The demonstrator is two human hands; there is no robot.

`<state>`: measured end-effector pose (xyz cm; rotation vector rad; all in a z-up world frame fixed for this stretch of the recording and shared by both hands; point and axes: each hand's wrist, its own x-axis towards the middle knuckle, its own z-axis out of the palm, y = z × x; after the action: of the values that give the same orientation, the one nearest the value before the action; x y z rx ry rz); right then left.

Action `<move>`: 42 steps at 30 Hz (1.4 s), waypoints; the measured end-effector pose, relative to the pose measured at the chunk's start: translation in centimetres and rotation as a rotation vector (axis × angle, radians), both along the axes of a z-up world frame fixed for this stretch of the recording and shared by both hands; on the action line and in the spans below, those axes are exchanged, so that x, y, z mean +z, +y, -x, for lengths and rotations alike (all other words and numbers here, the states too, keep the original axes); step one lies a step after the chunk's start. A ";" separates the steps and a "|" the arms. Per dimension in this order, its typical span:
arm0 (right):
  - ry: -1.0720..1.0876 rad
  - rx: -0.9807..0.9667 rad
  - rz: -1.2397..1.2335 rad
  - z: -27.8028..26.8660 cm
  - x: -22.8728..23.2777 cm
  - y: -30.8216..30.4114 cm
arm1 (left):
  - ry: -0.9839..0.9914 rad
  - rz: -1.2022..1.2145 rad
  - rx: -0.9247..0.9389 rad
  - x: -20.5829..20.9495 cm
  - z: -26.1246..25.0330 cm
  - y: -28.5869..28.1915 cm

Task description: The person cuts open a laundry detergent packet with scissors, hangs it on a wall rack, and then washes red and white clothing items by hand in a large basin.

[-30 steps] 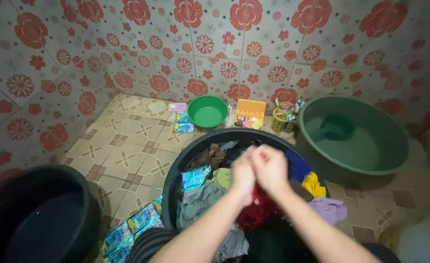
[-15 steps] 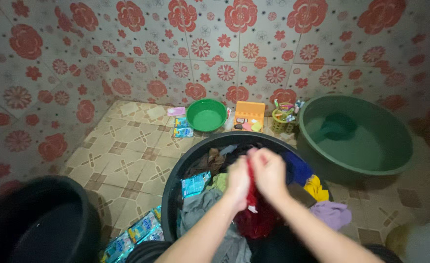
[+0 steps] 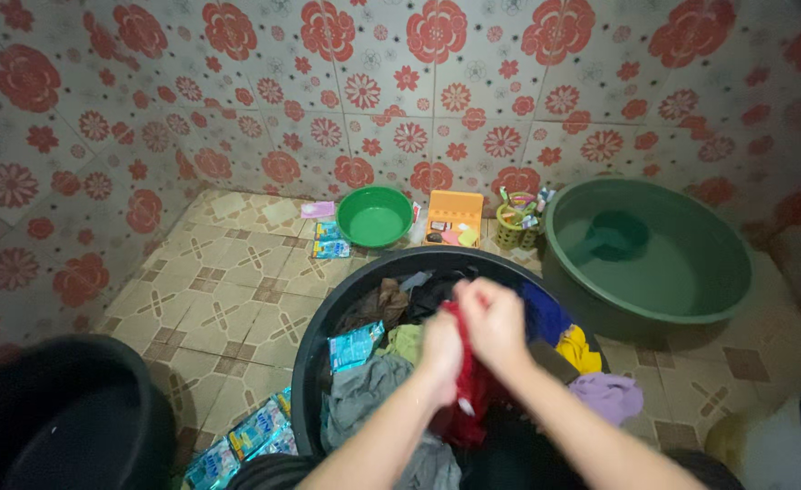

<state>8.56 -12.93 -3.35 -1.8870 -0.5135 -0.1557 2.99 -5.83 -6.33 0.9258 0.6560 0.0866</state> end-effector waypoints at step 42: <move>-0.044 0.097 0.033 2.0 -2.4 0.1 | -0.157 0.250 0.188 -1.3 -1.8 1.9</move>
<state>6.57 -12.85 -5.72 -1.8899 -0.6397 -0.1251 4.78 -3.93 -7.59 0.6085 0.5915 0.2372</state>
